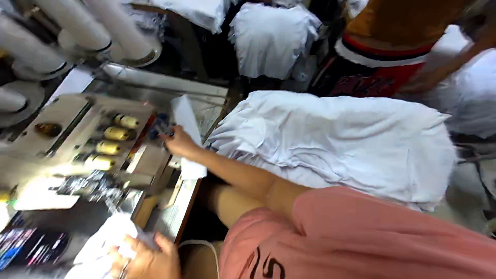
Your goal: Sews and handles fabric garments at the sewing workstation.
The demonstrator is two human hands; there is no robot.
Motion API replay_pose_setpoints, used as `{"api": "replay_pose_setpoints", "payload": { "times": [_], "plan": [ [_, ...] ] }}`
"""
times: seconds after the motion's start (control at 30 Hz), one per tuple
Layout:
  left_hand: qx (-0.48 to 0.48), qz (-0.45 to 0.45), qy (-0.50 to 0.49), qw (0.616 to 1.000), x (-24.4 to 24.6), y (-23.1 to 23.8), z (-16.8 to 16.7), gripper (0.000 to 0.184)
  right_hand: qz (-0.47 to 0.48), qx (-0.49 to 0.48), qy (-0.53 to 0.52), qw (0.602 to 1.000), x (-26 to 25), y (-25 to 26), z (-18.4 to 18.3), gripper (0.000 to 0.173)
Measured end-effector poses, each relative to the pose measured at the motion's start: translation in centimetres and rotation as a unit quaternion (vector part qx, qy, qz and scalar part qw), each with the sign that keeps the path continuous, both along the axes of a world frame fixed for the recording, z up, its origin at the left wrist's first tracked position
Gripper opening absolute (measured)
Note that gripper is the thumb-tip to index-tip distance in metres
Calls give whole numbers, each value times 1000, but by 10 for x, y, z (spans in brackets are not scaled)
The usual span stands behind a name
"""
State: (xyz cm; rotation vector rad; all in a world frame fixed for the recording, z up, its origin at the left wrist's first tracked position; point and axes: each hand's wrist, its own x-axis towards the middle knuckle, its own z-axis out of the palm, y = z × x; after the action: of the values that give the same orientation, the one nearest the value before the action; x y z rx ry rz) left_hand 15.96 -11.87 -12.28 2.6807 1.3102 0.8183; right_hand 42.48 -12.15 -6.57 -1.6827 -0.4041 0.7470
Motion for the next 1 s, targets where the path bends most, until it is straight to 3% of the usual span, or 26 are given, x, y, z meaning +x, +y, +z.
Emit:
{"api": "replay_pose_setpoints", "payload": {
  "times": [0.1, 0.17, 0.23, 0.3, 0.37, 0.47, 0.67, 0.77, 0.83, 0.9, 1.0],
  "plan": [
    [-22, 2, -20, 1000, 3, -8, 10, 59, 37, -8, -13, 999, -16, -18, 1, 45],
    [-26, 10, -31, 999, 2, -5, 5, 56, 111, -10, -136, 984, -34, -30, -5, 43],
    [-10, 14, -49, 999, 1, -1, -9, 54, 199, -2, -296, 934, -59, -37, -8, 42],
    [18, 16, -66, 998, -1, 1, -21, 55, 255, -6, -455, 853, -82, -37, -8, 40],
    [25, 17, -69, 997, -2, 2, -25, 56, 294, -39, -537, 790, -97, -29, -1, 38],
    [31, 19, -81, 996, -2, 1, -28, 55, 341, -110, -570, 739, -108, -15, 18, 36],
    [37, 17, -102, 994, -3, 1, -33, 53, 370, -134, -605, 692, -120, 0, 23, 39],
    [25, -13, -130, 991, -8, 0, -32, 50, 359, -86, -602, 708, -115, -1, 12, 37],
    [11, -41, -173, 984, -13, 0, -28, 48, 348, -16, -533, 771, -104, -1, 3, 33],
    [-1, -57, -218, 974, -18, 1, -24, 38, 338, 45, -380, 860, -94, -1, 3, 36],
    [5, -71, -246, 967, -21, 1, -22, 23, 302, 103, -266, 910, -95, -3, -2, 35]
  ]
}}
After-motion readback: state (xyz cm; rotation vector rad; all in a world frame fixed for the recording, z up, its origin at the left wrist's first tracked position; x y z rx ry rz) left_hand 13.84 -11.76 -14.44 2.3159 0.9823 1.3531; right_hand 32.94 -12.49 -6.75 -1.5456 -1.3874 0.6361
